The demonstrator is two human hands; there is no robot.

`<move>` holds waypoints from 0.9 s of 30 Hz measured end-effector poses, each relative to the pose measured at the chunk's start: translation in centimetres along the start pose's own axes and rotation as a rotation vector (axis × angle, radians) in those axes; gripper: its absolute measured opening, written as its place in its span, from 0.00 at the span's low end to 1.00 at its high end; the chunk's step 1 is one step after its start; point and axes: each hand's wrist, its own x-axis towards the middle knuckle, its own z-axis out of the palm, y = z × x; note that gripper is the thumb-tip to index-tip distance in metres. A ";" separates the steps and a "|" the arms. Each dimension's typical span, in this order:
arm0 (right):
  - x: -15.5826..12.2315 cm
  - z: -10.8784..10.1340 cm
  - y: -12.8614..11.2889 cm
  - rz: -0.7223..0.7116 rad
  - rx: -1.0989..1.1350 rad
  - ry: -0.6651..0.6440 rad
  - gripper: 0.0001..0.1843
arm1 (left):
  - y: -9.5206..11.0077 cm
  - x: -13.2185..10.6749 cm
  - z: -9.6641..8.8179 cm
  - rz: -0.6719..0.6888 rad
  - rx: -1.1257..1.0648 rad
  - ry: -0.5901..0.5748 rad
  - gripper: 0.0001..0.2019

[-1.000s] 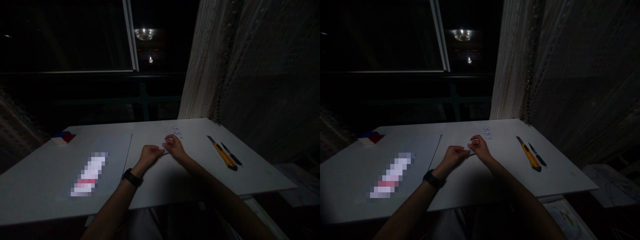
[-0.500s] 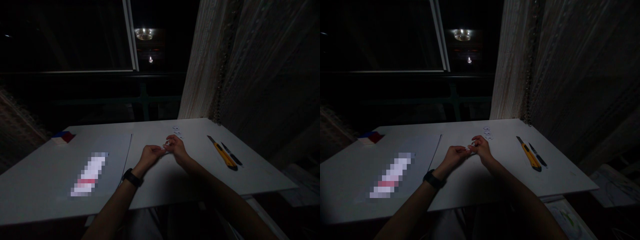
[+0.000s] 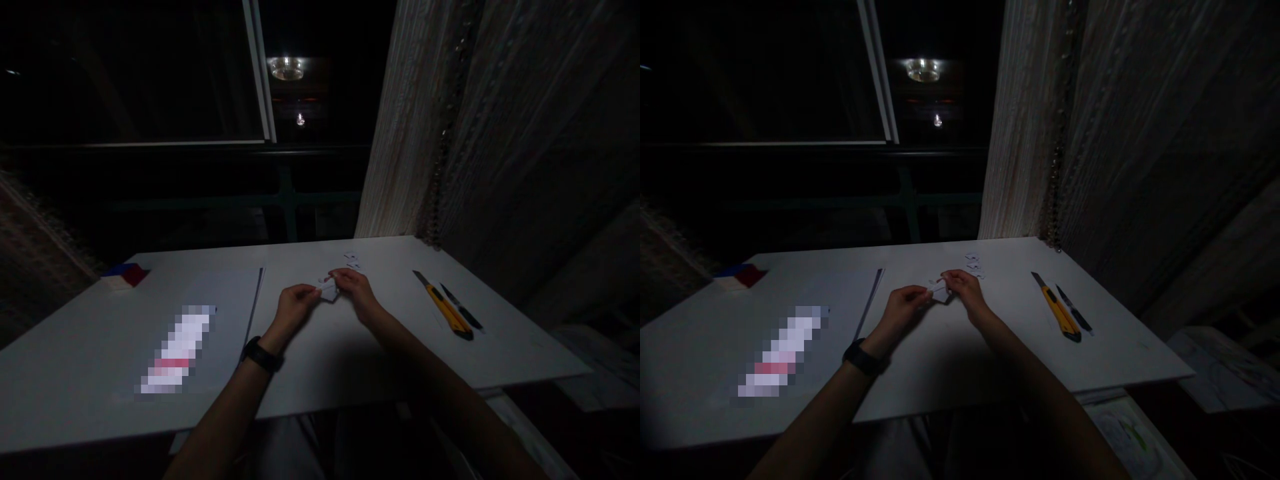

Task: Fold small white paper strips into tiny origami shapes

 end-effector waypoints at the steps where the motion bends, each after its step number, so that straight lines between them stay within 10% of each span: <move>1: 0.1 -0.1 0.0 0.019 -0.020 -0.003 0.13 | 0.0 0.0 0.0 -0.009 0.005 -0.012 0.13; 27: -0.2 0.0 0.9 0.182 0.124 0.153 0.12 | 0.9 -0.7 0.4 -0.168 -0.203 -0.064 0.19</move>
